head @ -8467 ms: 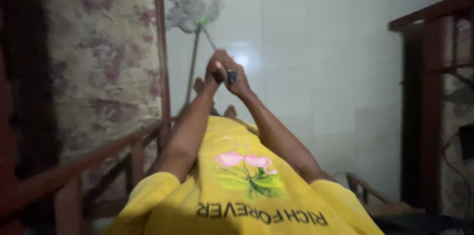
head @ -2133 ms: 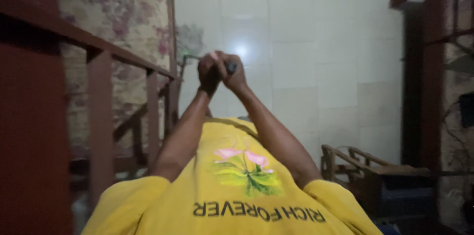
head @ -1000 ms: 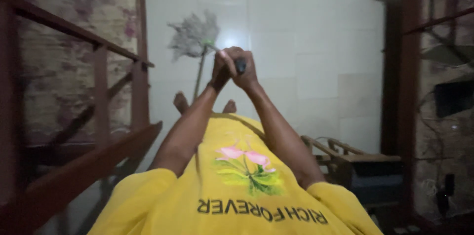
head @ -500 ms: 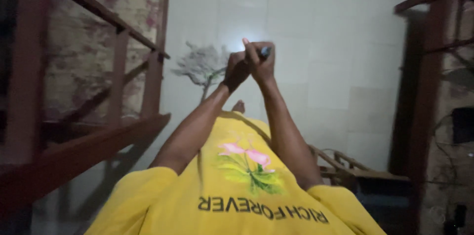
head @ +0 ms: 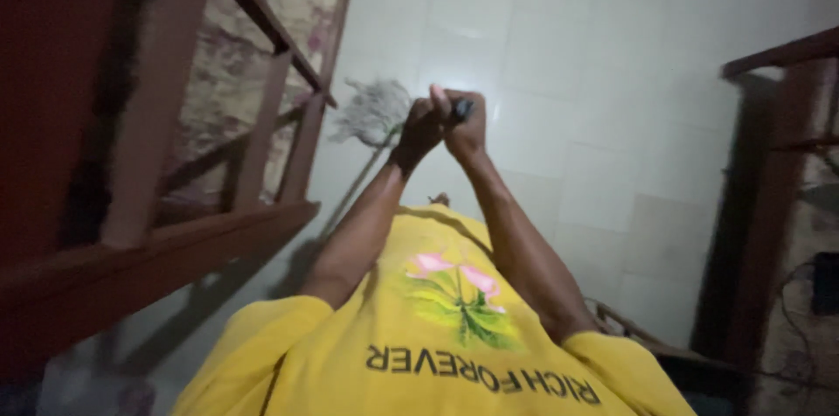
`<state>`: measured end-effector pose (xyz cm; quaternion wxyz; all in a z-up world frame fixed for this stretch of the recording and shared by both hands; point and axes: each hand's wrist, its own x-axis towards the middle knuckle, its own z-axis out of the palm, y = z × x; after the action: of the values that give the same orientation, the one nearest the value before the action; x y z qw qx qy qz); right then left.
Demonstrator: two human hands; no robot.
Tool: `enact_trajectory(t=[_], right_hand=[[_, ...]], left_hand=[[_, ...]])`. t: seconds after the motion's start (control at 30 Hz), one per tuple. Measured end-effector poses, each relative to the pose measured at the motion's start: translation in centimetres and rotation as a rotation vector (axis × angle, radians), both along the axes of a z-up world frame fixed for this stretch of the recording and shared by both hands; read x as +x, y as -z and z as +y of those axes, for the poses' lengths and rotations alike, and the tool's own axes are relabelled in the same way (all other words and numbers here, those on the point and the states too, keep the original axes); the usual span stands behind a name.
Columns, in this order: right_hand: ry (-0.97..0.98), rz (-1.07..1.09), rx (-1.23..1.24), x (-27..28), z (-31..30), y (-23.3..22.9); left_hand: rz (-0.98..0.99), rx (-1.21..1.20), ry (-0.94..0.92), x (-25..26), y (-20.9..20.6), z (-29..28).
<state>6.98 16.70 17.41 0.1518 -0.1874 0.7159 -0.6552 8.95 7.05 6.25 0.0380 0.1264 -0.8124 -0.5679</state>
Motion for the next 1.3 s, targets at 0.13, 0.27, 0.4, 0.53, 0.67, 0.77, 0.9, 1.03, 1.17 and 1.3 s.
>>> enact_trajectory(t=[0.13, 0.27, 0.4, 0.53, 0.67, 0.77, 0.9, 1.03, 1.17, 1.3], right_hand=[[-0.162, 0.081, -0.093, 2.2, -0.8, 1.4], [-0.144, 0.226, 0.169, 4.5, -1.0, 5.7], [-0.158, 0.268, 0.074, 6.3, -1.6, 2.2], [-0.262, 0.327, -0.075, 6.9, -1.8, 0.3], [-0.331, 0.223, 0.025, 5.4, -0.8, 1.2], [-0.422, 0.166, 0.094, 5.5, 0.9, 0.9], [-0.491, 0.185, 0.227, 4.9, 3.8, 0.4], [-0.488, 0.112, 0.243, 5.0, 7.4, -0.6], [-0.516, 0.067, 0.131, 3.7, 10.8, -1.8], [-0.544, 0.11, -0.036, 1.8, 12.5, 0.2]], left_hand=[[0.089, 0.066, -0.019, 3.2, -0.1, -2.3], [0.244, 0.201, -0.044, 6.3, 1.9, -3.6], [0.515, 0.544, 0.021, 7.5, 5.3, -2.8], [0.482, 0.405, -0.086, 8.9, 4.3, -2.1], [0.385, -0.011, -0.323, 7.4, 12.7, -0.4], [0.276, -0.089, -0.445, 8.6, 11.8, 2.0], [0.159, 0.051, -0.487, 8.0, 14.6, 5.2], [0.341, 0.592, -0.457, 8.7, 11.9, 9.1], [0.28, 0.067, -0.398, 7.9, 11.1, 11.3], [0.441, -0.126, -0.229, 6.0, 5.3, 11.8]])
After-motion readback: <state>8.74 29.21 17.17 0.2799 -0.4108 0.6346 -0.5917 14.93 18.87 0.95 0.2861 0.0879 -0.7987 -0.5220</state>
